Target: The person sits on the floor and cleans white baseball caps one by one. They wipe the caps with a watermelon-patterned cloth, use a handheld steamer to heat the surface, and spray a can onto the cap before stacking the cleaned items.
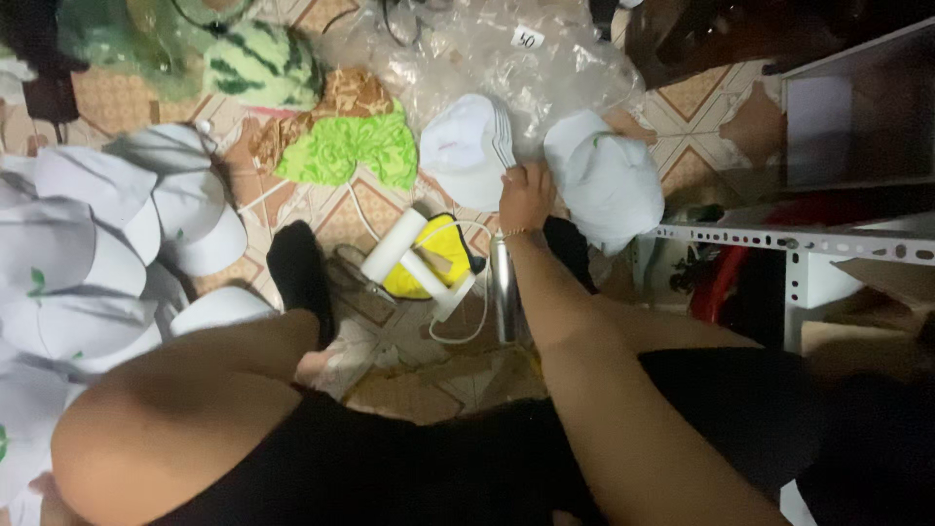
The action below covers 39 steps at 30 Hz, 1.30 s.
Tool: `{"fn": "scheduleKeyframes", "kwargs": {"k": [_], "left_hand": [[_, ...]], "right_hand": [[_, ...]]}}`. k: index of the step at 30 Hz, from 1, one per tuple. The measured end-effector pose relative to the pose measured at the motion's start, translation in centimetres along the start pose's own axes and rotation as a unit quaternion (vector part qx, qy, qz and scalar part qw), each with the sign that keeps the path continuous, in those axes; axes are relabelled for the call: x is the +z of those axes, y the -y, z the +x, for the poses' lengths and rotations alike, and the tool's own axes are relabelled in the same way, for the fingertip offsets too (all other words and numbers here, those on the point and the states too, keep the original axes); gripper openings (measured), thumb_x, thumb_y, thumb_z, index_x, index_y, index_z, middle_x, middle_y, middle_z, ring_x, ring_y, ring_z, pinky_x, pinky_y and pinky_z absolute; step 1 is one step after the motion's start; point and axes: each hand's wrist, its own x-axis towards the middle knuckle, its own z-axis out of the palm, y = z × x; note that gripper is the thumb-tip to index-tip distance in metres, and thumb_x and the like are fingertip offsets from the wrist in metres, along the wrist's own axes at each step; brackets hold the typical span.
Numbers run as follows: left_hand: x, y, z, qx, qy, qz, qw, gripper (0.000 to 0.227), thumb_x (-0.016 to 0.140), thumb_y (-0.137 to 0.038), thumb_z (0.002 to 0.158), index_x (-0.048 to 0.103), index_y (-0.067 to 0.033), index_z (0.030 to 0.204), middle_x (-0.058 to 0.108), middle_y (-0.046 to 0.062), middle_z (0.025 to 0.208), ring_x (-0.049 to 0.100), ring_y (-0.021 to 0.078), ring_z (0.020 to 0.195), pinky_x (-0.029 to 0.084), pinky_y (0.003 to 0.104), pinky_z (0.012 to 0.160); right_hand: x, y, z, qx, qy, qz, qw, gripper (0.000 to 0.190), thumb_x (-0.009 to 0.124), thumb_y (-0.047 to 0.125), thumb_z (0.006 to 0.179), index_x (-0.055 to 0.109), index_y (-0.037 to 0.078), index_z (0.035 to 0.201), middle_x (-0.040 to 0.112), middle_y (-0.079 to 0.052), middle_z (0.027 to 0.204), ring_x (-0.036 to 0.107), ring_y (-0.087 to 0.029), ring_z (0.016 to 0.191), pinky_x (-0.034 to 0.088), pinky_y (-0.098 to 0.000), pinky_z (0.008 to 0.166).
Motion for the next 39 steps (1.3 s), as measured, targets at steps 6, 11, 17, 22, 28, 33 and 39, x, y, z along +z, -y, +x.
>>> {"fn": "scheduleKeyframes", "kwargs": {"k": [6, 11, 17, 22, 28, 33, 39], "left_hand": [[-3.7, 2.9, 0.0, 0.061, 0.006, 0.0, 0.998, 0.023, 0.058, -0.008, 0.11, 0.051, 0.0017, 0.13, 0.063, 0.012, 0.122, 0.065, 0.0209, 0.112, 0.054, 0.033, 0.103], [-1.8, -1.0, -0.8, 0.165, 0.027, -0.038, 0.985, 0.018, 0.058, -0.004, 0.111, 0.053, 0.0015, 0.127, 0.064, 0.01, 0.12, 0.066, 0.0184, 0.111, 0.054, 0.03, 0.103], [3.8, -12.7, -10.5, 0.368, 0.1, -0.123, 0.916, 0.013, 0.059, 0.001, 0.111, 0.056, 0.0013, 0.124, 0.066, 0.009, 0.117, 0.067, 0.0155, 0.11, 0.054, 0.027, 0.103], [6.9, -18.9, -23.5, 0.484, 0.307, -0.093, 0.814, 0.011, 0.059, 0.005, 0.112, 0.058, 0.0011, 0.122, 0.067, 0.007, 0.114, 0.068, 0.0131, 0.108, 0.055, 0.024, 0.102], [13.1, -20.9, -33.5, 0.341, 0.478, 0.393, 0.708, 0.073, 0.068, -0.056, 0.094, 0.054, 0.006, 0.13, 0.067, 0.022, 0.111, 0.066, 0.0291, 0.096, 0.051, 0.04, 0.079], [17.1, -22.0, -34.5, 0.08, 0.572, 0.044, 0.815, 0.052, 0.067, -0.032, 0.09, 0.054, 0.0004, 0.129, 0.075, 0.011, 0.107, 0.076, 0.0228, 0.077, 0.061, 0.034, 0.063], [16.9, -24.7, -29.0, 0.388, 0.337, -0.004, 0.858, 0.025, 0.06, -0.018, 0.105, 0.067, 0.0067, 0.105, 0.073, 0.014, 0.077, 0.069, 0.02, 0.065, 0.053, 0.029, 0.06]], "right_hand": [[-3.1, 1.8, 0.8, 0.099, 0.055, 0.149, 0.982, 0.015, 0.07, 0.014, 0.095, 0.061, 0.008, 0.106, 0.072, -0.015, 0.099, 0.071, -0.037, 0.092, 0.055, -0.0465, 0.081], [-7.7, 3.5, 1.7, 0.136, -0.045, 0.382, 0.913, 0.028, 0.065, 0.007, 0.098, 0.048, 0.002, 0.12, 0.076, -0.014, 0.1, 0.075, -0.026, 0.095, 0.058, -0.0358, 0.086], [-11.0, 5.5, -1.0, -0.003, -0.191, 0.394, 0.899, 0.024, 0.065, 0.007, 0.096, 0.062, -0.002, 0.118, 0.076, -0.019, 0.107, 0.073, -0.026, 0.096, 0.057, -0.0331, 0.087], [-13.1, 5.5, -6.3, 0.136, 0.217, 0.167, 0.952, 0.025, 0.071, 0.014, 0.092, 0.081, -0.002, 0.107, 0.079, -0.022, 0.098, 0.077, -0.031, 0.084, 0.059, -0.0357, 0.079], [-19.0, 11.4, -7.5, 0.261, 0.193, 0.539, 0.777, 0.034, 0.071, 0.011, 0.092, 0.066, -0.01, 0.118, 0.077, -0.017, 0.101, 0.078, -0.021, 0.08, 0.064, -0.03, 0.062], [-23.1, 18.4, -4.0, 0.159, 0.188, 0.638, 0.73, 0.031, 0.07, 0.011, 0.097, 0.066, -0.012, 0.117, 0.077, -0.017, 0.098, 0.075, -0.018, 0.075, 0.064, -0.0264, 0.062], [-16.8, 19.8, 1.1, 0.048, 0.345, 0.679, 0.646, 0.037, 0.061, 0.026, 0.104, 0.065, -0.009, 0.111, 0.078, -0.017, 0.089, 0.077, -0.02, 0.069, 0.066, -0.0319, 0.065]]}}
